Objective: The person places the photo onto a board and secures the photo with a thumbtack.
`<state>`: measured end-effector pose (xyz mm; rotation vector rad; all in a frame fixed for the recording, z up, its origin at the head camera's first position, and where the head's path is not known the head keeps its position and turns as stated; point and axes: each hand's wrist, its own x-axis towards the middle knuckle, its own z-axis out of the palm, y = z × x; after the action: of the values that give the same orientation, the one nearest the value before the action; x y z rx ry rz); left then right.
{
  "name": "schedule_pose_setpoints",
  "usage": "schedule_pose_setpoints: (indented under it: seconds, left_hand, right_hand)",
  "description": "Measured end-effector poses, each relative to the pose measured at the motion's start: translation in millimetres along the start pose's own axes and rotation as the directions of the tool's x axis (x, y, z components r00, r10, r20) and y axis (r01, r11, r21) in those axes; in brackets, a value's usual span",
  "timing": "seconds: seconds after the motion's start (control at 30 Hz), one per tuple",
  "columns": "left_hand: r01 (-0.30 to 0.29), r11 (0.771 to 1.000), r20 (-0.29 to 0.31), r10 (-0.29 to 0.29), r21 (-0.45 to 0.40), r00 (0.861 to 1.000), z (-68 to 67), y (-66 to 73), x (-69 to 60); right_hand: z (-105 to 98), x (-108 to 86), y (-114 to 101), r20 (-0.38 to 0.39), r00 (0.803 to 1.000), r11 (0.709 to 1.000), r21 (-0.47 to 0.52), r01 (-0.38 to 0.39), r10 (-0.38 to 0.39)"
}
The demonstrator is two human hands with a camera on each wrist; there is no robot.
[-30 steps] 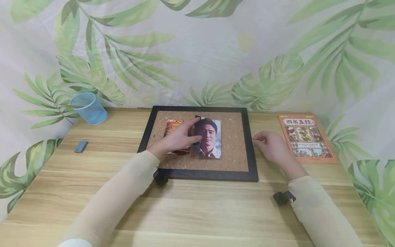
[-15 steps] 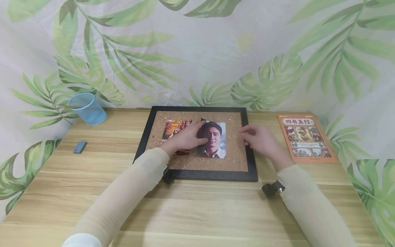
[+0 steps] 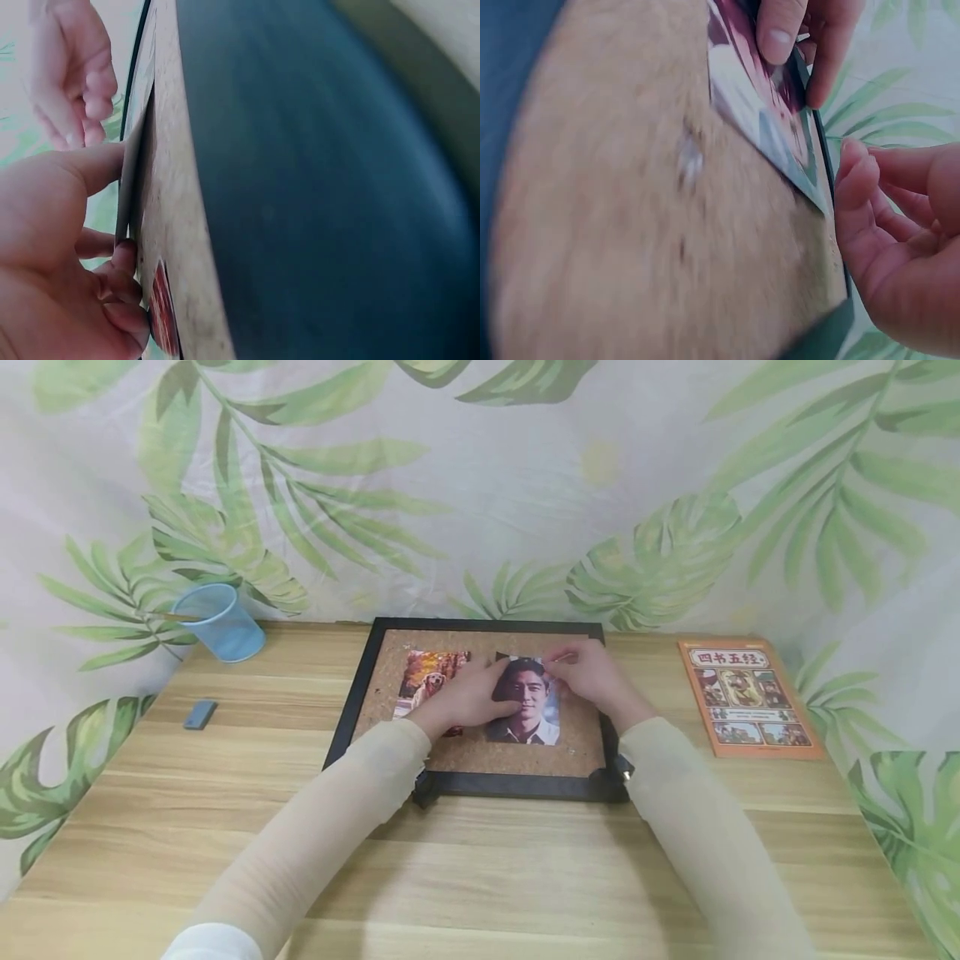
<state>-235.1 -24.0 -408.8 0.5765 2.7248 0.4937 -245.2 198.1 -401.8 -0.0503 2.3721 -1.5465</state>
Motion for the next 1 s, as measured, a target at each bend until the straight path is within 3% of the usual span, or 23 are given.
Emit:
schedule_pose_setpoints:
  seconds: [0.23,0.57,1.0]
  left_hand:
    - [0.034,0.999,-0.005,-0.034,0.007,0.999,1.9,4.8,1.3]
    - [0.057,0.998,-0.014,-0.057,0.009,0.998,3.1,4.6,2.5]
    - [0.044,0.999,-0.029,-0.044,-0.001,0.999,3.2,4.4,-0.2]
  right_hand:
    - [17.0,25.2,-0.4,0.0,1.0,0.995,0.091,-0.027,0.027]
    - [23.3,46.1,-10.6,-0.019,0.994,0.994,-0.002,-0.11,0.11]
    - [26.2,51.4,-25.3,0.0,0.979,0.979,-0.024,-0.204,0.204]
